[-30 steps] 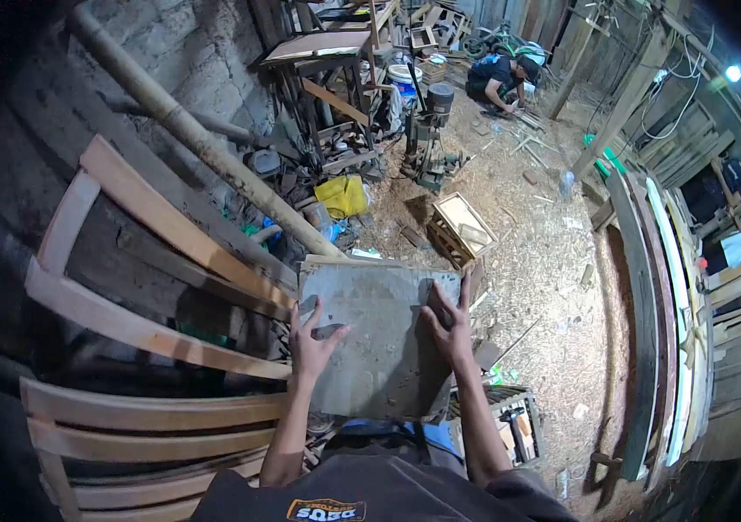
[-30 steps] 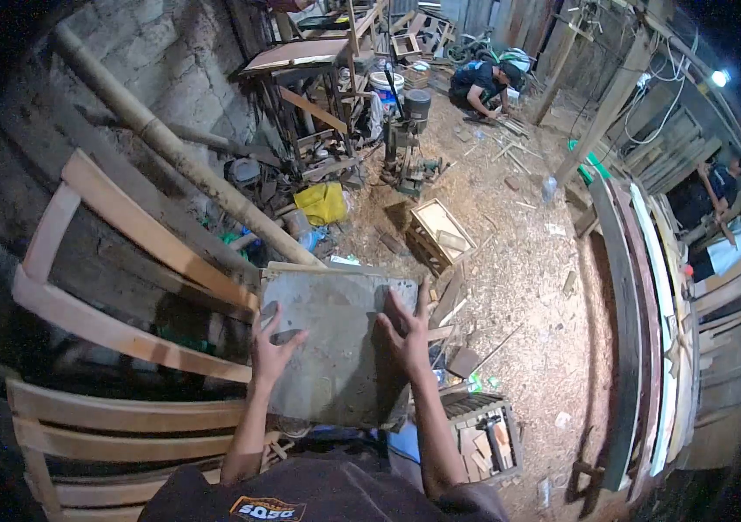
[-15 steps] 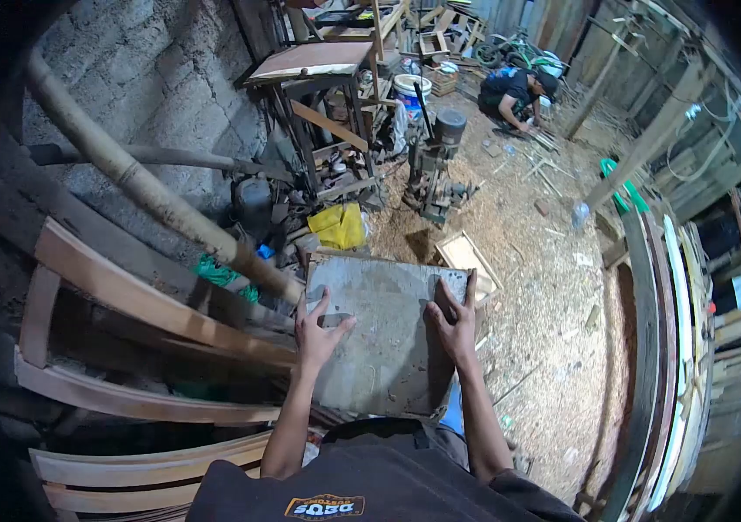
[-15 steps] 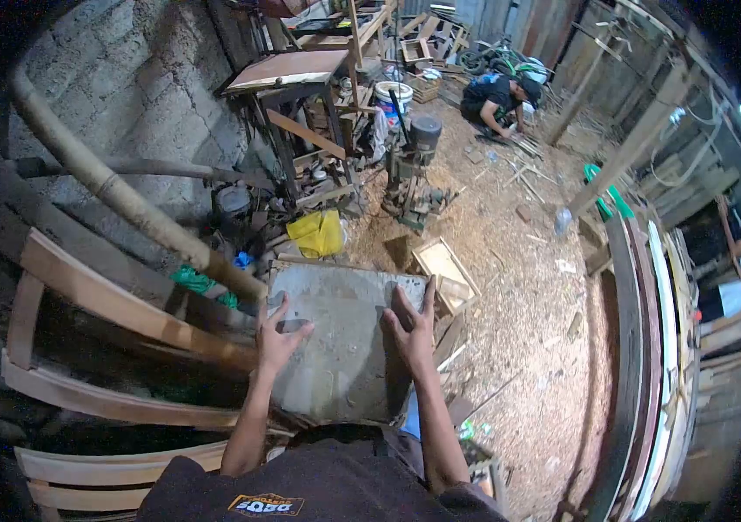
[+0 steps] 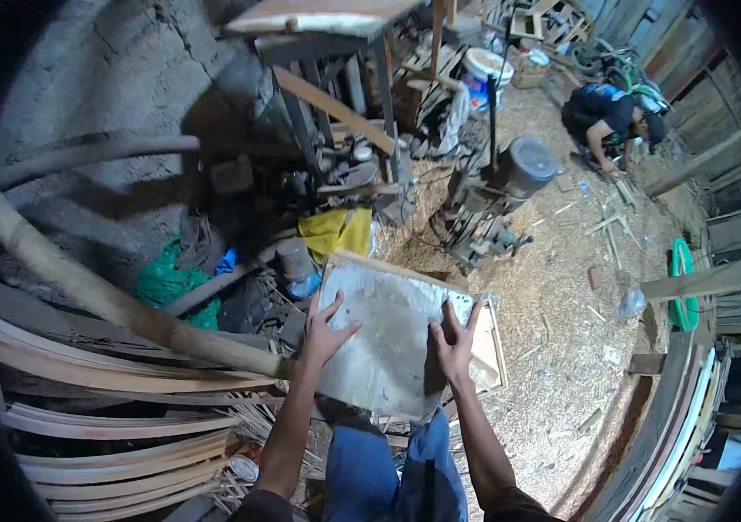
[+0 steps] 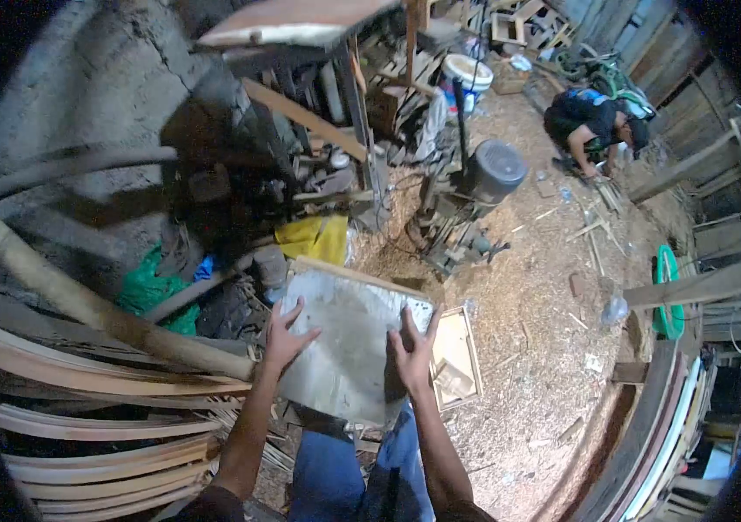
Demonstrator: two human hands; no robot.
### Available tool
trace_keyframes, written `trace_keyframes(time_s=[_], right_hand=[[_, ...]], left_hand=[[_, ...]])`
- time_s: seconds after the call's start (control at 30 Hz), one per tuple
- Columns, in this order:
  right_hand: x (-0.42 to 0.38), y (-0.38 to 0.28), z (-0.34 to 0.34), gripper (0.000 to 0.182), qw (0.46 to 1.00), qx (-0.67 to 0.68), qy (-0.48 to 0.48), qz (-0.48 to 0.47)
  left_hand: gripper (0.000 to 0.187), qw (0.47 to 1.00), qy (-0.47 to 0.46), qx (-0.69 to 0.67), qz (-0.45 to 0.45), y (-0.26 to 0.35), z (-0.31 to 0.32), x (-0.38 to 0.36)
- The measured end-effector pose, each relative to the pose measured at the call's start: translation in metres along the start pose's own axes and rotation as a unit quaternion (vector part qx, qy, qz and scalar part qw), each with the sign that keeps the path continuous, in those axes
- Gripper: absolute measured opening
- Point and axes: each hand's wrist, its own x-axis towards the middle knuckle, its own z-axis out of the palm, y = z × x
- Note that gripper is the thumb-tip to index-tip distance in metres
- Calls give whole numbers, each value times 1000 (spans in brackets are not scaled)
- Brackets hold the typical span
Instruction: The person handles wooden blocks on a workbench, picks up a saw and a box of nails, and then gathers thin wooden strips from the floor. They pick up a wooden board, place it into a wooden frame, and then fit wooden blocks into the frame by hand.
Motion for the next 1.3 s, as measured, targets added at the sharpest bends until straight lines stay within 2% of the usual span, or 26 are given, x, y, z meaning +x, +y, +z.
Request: trace_keyframes(time_s=[0.07,0.17,0.23,0.33,0.37,0.4,0.47,0.53,0.57,0.6,0.63,0.67,0.73,0.8,0.87,0.93,1.0,1.07,1.13,1.17,1.2,1.23,1.27,1.3], right_hand=[[23,49,27,58,1000,28,3,14],[54,101,69,57,999,-18,-1,30],[72,149,103,57,999,-3,-10,41],[96,210,153,57,998,45,2,33],[104,229,166,58,999,-47,0,20],[109,249,182,59,999,-2,-2,39],[126,293,212,61,1000,-14,7,24],[147,351,250,64,995,83,-28,45],[155,366,265,66,999,21,-35,19],[150,374,274,69,998,-43,-46,0],[144,365,275,71,998,-43,-42,14],[142,351,269,72,998,-41,-32,23],[123,347,247,69,997,-67,-23,6],[88,320,201,65,986,-151,-63,41],[43,323,160,61,991,-75,-39,105],[13,292,101,58,979,-170,-23,107],[-15,288,56,56,974,-186,0,128],[-39,303,20,57,970,-185,25,155],[-66,329,-12,58,960,-181,40,212],[-80,348,-22,61,952,-230,58,196],[-89,362,-35,63,951,-212,62,214],[-96,380,-45,64,949,-225,66,212],[-107,399,-53,64,945,-238,66,213],[-114,414,-61,64,944,-235,66,222]], left_hand=[[82,1000,-11,-9,-25,-27,36,34],[84,998,-20,-21,-51,-71,80,80],[84,1000,-9,-9,-17,-107,111,105],[84,999,-9,-3,-34,-158,154,142],[84,999,-16,-5,-39,-174,168,157],[81,1000,-1,-5,-20,-189,181,165],[78,1000,9,-12,-2,-223,216,193],[73,999,-7,15,28,-259,243,221],[68,985,-52,157,43,-261,248,226],[68,985,-69,155,35,-266,266,219],[67,979,-53,192,48,-266,280,211],[66,971,-32,229,69,-262,286,207],[64,974,-31,206,90,-267,297,182],[58,974,-89,193,78,-251,299,152],[58,985,-116,104,68,-219,303,119],[58,984,-140,67,85,-177,312,88],[58,975,-191,-36,106,-132,327,61],[56,967,-220,-87,100,-94,348,31],[57,959,-250,-47,123,-73,376,3],[59,960,-246,-56,124,-69,395,-10],[62,960,-241,-66,125,-63,412,-20],[72,951,-283,-55,113,-62,429,-30],[72,948,-293,-52,113,-63,447,-45],[80,957,-276,-30,87,-60,463,-56]])
